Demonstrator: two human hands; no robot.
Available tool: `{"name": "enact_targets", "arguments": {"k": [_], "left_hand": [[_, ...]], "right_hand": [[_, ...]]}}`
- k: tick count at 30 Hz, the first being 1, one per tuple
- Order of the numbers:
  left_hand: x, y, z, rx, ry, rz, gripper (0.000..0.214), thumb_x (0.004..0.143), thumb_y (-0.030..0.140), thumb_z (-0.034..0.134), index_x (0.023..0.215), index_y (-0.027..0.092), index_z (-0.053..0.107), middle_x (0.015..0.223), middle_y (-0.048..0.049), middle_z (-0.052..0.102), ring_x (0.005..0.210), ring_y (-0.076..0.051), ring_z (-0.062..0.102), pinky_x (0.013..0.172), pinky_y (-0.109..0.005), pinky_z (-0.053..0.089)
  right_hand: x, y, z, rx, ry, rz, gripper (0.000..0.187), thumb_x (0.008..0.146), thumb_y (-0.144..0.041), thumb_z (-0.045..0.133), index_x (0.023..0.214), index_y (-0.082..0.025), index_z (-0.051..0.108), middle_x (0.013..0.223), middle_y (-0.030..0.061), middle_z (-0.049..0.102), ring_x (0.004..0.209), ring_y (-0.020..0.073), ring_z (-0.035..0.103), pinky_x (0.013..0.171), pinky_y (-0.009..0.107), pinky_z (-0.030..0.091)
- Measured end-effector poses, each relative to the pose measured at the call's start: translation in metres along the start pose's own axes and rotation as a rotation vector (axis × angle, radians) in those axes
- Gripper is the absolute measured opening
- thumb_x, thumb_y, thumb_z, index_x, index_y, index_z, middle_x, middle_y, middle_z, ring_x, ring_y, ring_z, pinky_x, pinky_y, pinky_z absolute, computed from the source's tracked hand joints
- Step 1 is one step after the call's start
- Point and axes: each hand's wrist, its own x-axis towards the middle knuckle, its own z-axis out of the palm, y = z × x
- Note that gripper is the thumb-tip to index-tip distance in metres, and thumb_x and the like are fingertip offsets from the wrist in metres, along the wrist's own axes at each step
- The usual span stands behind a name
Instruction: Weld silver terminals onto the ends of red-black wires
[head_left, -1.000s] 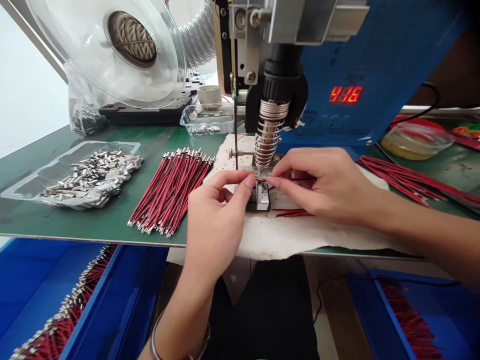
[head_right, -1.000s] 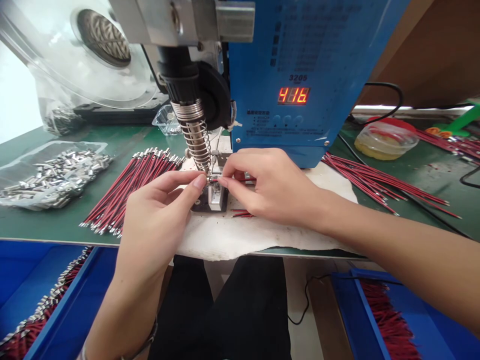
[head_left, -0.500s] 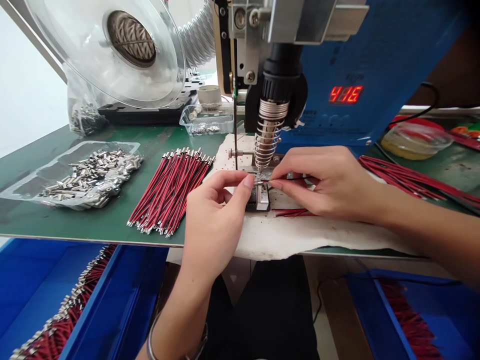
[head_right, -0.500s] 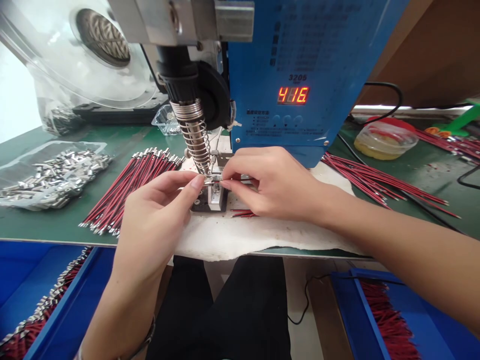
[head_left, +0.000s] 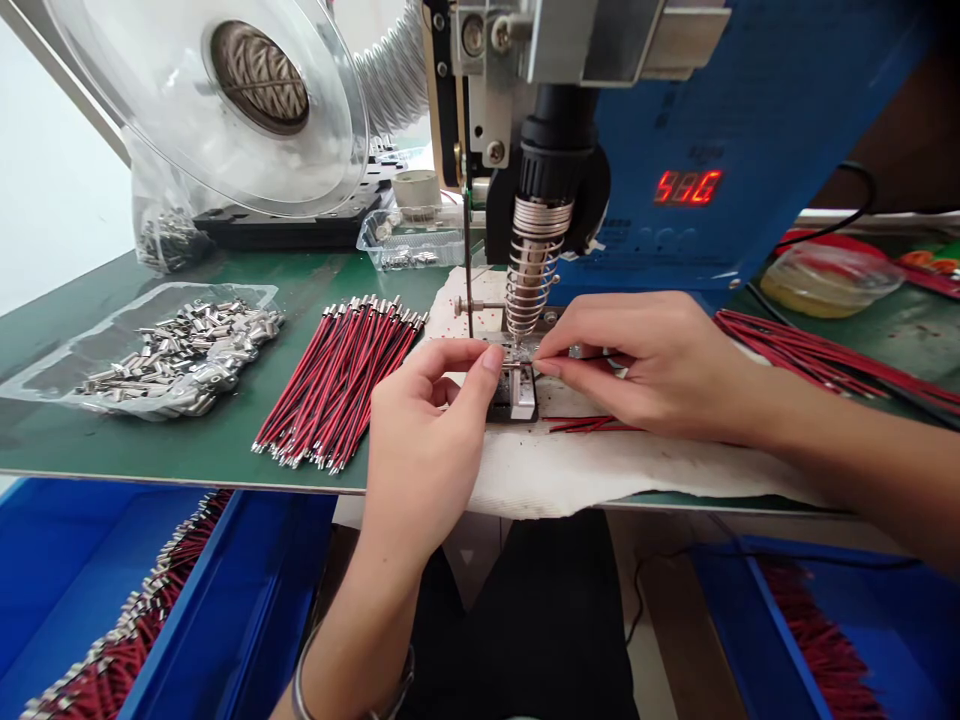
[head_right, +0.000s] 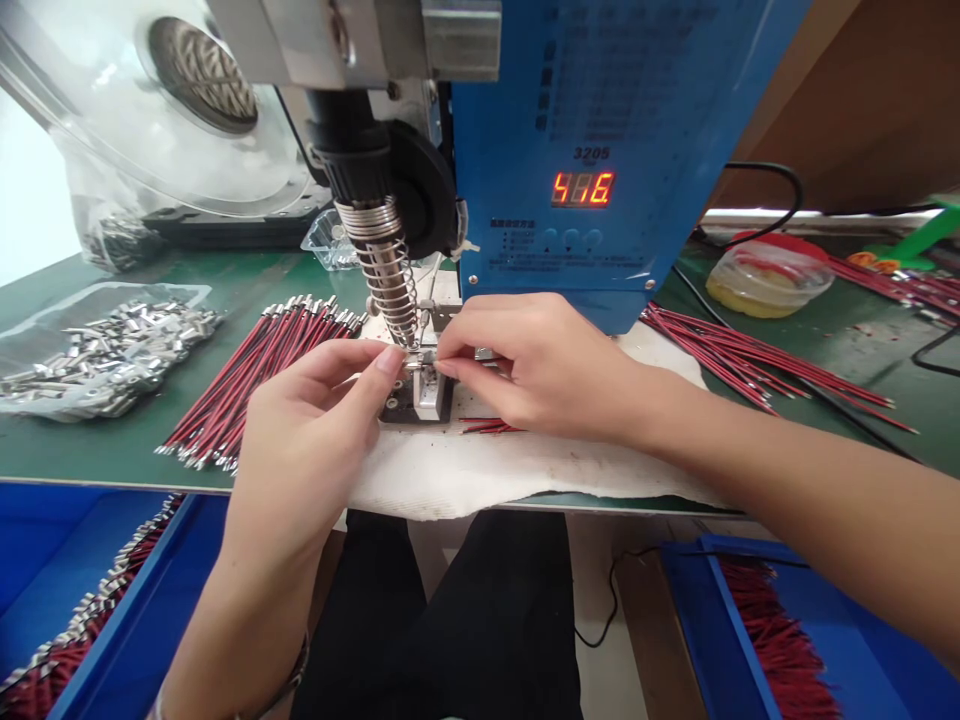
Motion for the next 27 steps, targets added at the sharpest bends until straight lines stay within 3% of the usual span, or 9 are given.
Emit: {"name": "enact_targets", "arguments": {"k": [12,27], "left_hand": [[0.0026,-0.0016,-0.0004,-0.13,-0.008,-0.044,0.029,0.093,0.047,0.069,0.085,0.019,0.067,0.078,-0.0014,0.067,0.054,-0.008,0.047,0.049,-0.023,0.036],[0.0014,-0.0007,0.0014,-0.206,-0.006,-0.028,0.026,0.097,0.036,0.065,0.078,0.018,0.064,0.065,0.0038,0.06,0.045,-0.003,0.032,0.047,-0.02,0.031]], "right_hand": [[-0.0001,-0.0008,-0.0013,0.003,-0.006,-0.007,0.016,0.097,-0.019,0.058,0.088,-0.024,0.069,0.085,0.0029,0.072,0.075,0.0185,0.066,0.067,0.032,0.048],[-0.0015,0.0029,0.001,-0.024,0.028,-0.086,0.014,0.098,-0.015,0.058,0.091,-0.016,0.07,0.083,0.0048,0.071,0.072,0.0159,0.063,0.065,0.029,0.047]]}}
